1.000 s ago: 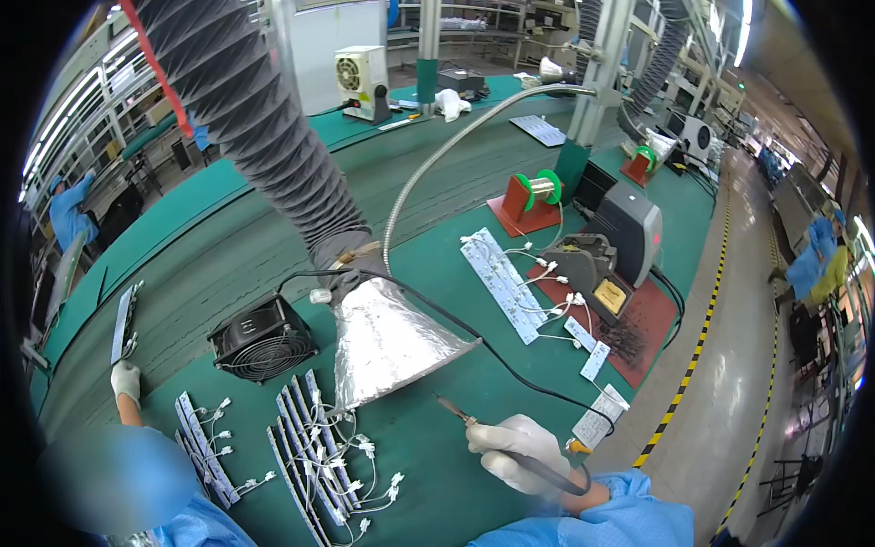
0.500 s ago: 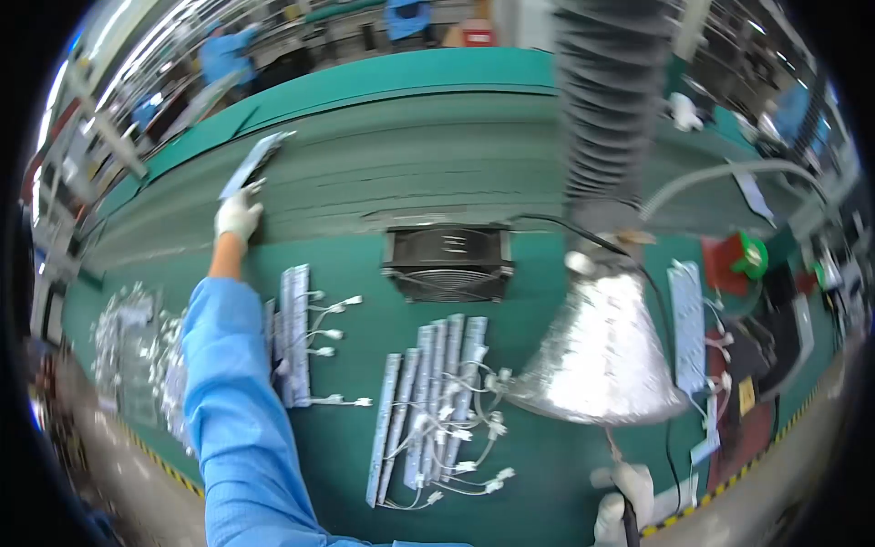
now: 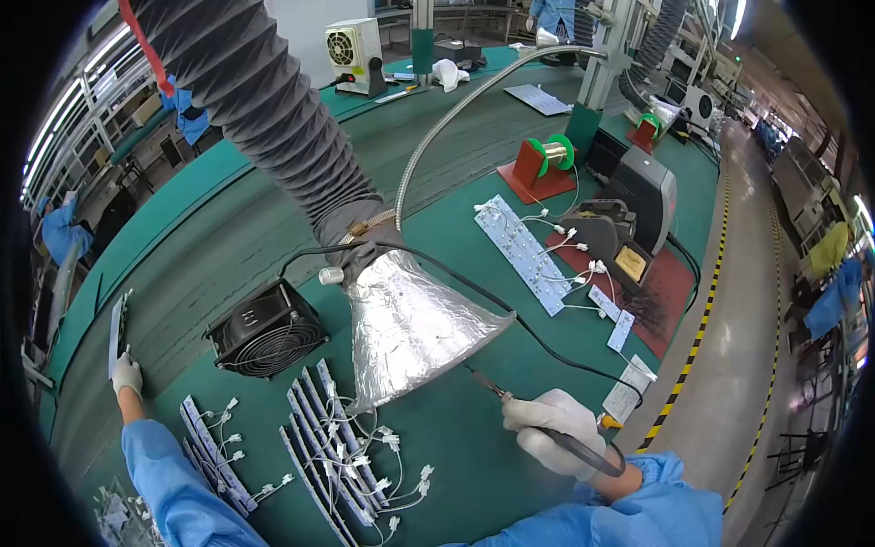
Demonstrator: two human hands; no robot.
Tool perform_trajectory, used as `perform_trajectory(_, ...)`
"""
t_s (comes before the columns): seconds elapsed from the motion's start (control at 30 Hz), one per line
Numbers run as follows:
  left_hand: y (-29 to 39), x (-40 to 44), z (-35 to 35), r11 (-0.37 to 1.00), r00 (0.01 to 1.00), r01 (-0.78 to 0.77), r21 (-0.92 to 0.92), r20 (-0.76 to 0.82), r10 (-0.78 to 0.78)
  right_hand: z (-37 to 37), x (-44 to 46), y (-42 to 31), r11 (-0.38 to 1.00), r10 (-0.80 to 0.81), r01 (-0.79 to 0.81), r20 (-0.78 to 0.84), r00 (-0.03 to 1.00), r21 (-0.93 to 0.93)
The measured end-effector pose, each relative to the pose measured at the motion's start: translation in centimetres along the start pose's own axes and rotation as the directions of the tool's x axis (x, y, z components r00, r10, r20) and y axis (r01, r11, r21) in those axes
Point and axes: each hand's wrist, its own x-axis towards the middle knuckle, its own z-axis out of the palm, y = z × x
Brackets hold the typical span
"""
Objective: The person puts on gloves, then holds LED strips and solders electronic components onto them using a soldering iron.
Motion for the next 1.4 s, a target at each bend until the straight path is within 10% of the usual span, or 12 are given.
perform_trajectory(0.17,-1.2,-0.3,0.7,0.984,0.955,-0.167,-0.058,-0.259,0.146,-0.3,0.3,0.3,0.983,-0.181,0.18,0.015,0.983,0.033)
perform_trajectory(0.23,-1.0,-0.2,1.0,0.996,0.996,-0.091,0.006,-0.022,0.091,-0.1,0.1,0.6,0.983,-0.181,0.181,0.006,0.983,0.019)
perform_trajectory(0.47,-0.5,1.5,-0.1,0.997,0.996,0.029,0.072,0.08,-0.034,-0.1,-0.6,0.9,0.991,-0.132,0.131,-0.019,0.991,-0.038)
perform_trajectory(0.67,-2.3,1.1,3.0,0.991,0.959,-0.127,0.045,-0.25,0.134,0.1,-1.0,1.0,0.997,-0.077,0.075,-0.078,0.994,-0.029)
perform_trajectory(0.77,-4.2,3.1,3.7,0.991,0.993,-0.108,0.078,-0.048,0.112,0.3,-1.1,0.7,0.998,-0.042,0.038,-0.086,0.995,-0.05)
perform_trajectory(1.4,-4.9,1.4,2.1,0.995,0.998,0.051,-0.086,-0.017,-0.053,1.2,-1.4,0.6,0.997,0.046,-0.056,-0.176,0.983,-0.052)
